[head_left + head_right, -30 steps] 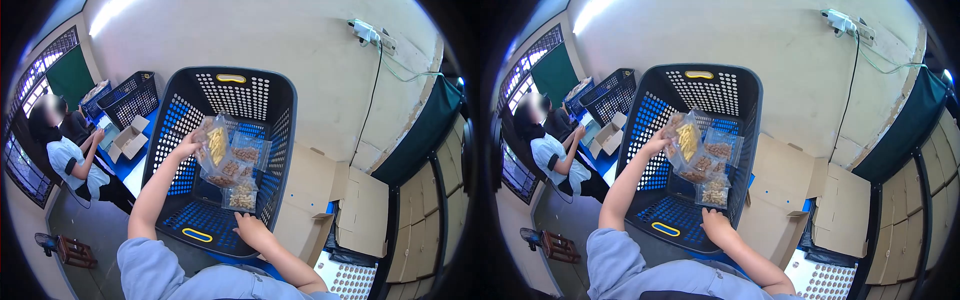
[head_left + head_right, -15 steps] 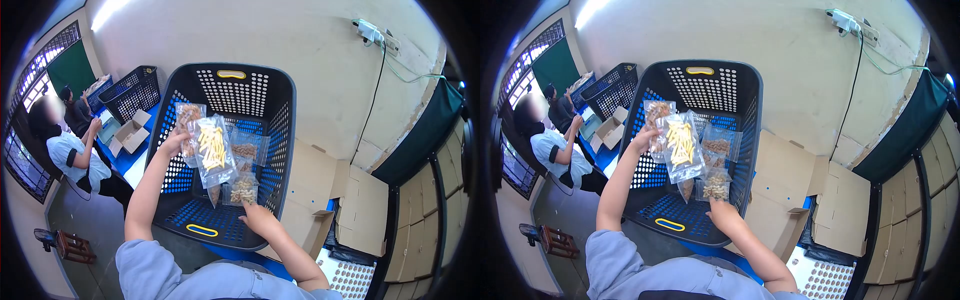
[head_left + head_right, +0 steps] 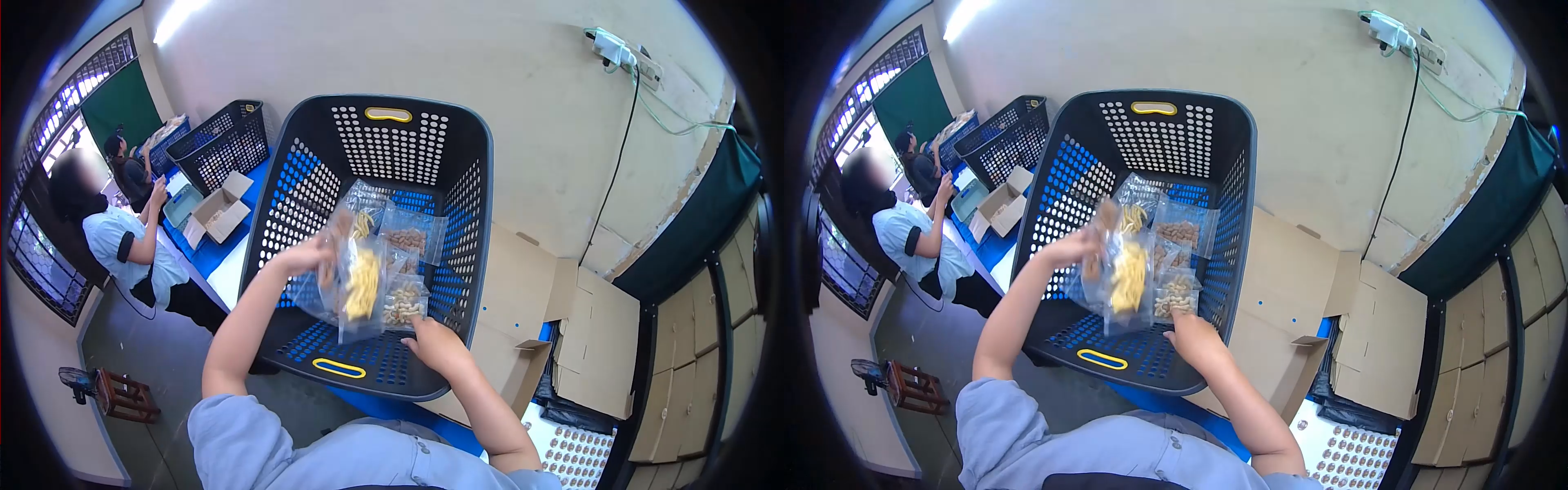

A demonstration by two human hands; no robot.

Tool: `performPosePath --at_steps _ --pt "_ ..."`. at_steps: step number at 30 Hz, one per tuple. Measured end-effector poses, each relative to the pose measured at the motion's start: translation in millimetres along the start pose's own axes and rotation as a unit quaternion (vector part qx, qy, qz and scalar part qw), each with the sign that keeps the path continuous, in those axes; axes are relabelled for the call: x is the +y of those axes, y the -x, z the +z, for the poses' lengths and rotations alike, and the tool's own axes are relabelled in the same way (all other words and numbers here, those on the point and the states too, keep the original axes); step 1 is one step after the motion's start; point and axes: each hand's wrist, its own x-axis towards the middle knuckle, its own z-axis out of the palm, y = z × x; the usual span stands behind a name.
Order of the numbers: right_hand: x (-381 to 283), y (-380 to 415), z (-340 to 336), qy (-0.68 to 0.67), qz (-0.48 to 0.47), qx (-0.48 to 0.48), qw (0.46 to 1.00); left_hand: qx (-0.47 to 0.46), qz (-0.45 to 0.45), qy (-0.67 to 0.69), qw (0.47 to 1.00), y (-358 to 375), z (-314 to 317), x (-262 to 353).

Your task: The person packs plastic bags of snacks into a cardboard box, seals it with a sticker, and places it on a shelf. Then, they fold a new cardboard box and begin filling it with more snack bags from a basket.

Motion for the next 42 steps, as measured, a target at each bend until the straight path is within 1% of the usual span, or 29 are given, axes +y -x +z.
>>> performPosePath --at_steps 1,2,3,4,6,7,8,10,11,13,15,16,18,20,22,24,25,27,28,30,31,33,34,36,37,38,40,41,42 --pt "-0.6 0.6 -0.2 0.001 0.003 -0.003 1.0 -0.009 -0.011 -0.105 0.994 2.6 9.0 -9.4" --pt "-1.4 1.4 0.1 0.003 0.007 -0.007 1.0 -0.018 -0.021 -0.209 0.978 3.4 15.5 -16.7" --pt "-2.2 1.4 2.2 0.004 0.01 -0.007 1.0 0.012 -0.076 -0.342 0.936 -3.3 14.6 -23.4" --pt "-1.9 1.7 5.1 0.013 0.008 -0.009 1.0 0.029 -0.112 -0.418 0.901 -6.4 11.7 -30.3" --pt "-4.0 3.4 7.5 0.023 0.006 -0.012 1.0 0.115 -0.173 -0.532 0.821 -10.8 11.7 -39.2" --pt "-5.0 5.1 6.7 0.03 0.007 -0.018 0.999 0.145 -0.146 -0.518 0.83 -11.4 12.2 -39.3" --pt "-5.9 6.0 6.4 0.038 0.009 -0.024 0.999 0.147 -0.133 -0.5 0.843 -14.0 13.6 -39.3" --pt "-4.4 6.3 8.3 0.037 0.006 -0.024 0.999 0.126 -0.058 -0.497 0.856 -19.3 18.6 -44.8" --pt "-3.4 6.1 8.7 0.035 0.002 -0.025 0.999 0.127 -0.058 -0.497 0.857 -22.8 23.3 -47.7" --pt "-2.8 6.4 8.6 0.033 0.002 -0.02 0.999 0.048 0.046 -0.589 0.806 -30.1 43.7 -45.8" --pt "1.9 10.0 7.7 0.028 0.003 -0.012 1.0 0.024 0.091 -0.586 0.805 -49.0 72.7 -51.2" --pt "-0.5 9.2 9.2 0.029 0.006 -0.014 0.999 0.023 0.093 -0.587 0.804 -59.4 85.4 -54.9" --pt "-4.2 6.9 11.2 0.031 0.013 -0.009 0.999 0.003 0.177 -0.652 0.738 -81.9 106.9 -59.3" --pt "-3.9 8.7 16.1 0.027 0.008 0.007 1.0 0.004 0.196 -0.646 0.737 -106.0 117.6 -69.3" --pt "0.3 13.4 16.0 0.035 0.004 0.019 0.999 0.009 0.211 -0.64 0.739 -113.1 130.4 -57.2" --pt "-1.5 16.3 14.4 0.041 0.019 0.001 0.999 -0.019 0.153 -0.653 0.742 -111.4 132.2 -48.1" --pt "1.9 16.4 15.3 0.037 0.018 0.007 0.999 -0.018 0.151 -0.652 0.743 -107.7 130.9 -45.0" --pt "7.7 16.0 11.9 0.031 0.015 0.009 0.999 -0.029 0.087 -0.772 0.629 -100.8 126.0 -44.7" --pt "12.5 16.3 9.1 0.023 0.014 0.015 1.0 -0.033 0.085 -0.773 0.628 -104.0 117.8 -56.0" --pt "17.0 14.1 4.1 0.014 0.015 0.022 1.0 0.033 0.089 -0.832 0.546 -104.1 83.8 -86.0" --pt "18.5 13.8 2.6 0.009 0.013 0.029 0.999 0.028 0.086 -0.835 0.543 -95.9 69.7 -87.7" --pt "17.1 10.8 0.1 0.0 0.012 0.027 1.0 0.033 0.03 -0.828 0.559 -79.9 43.4 -83.8" --pt "16.6 9.1 -1.2 0.0 0.011 0.027 1.0 0.031 0.026 -0.83 0.557 -68.8 39.8 -77.5" --pt "13.5 6.3 -1.5 -0.003 0.007 0.025 1.0 0.064 0.063 -0.754 0.651 -48.5 33.7 -68.6" --pt "12.1 5.9 -2.1 -0.005 0.008 0.03 1.0 0.073 0.102 -0.758 0.64 -48.3 33.1 -75.4" --pt "9.9 5.2 -2.2 -0.005 0.009 0.036 0.999 0.077 0.103 -0.757 0.641 -53.0 33.0 -85.7" --pt "8.1 4.0 0.5 0.001 0.016 0.035 0.999 0.019 0.173 -0.765 0.62 -65.6 43.5 -97.5" --pt "6.2 4.1 2.8 0.001 0.025 0.034 0.999 0.011 0.177 -0.746 0.642 -72.4 54.7 -99.7" --pt "4.3 6.1 5.2 0.005 0.026 0.036 0.999 0.014 0.182 -0.744 0.642 -80.6 66.2 -104.5"
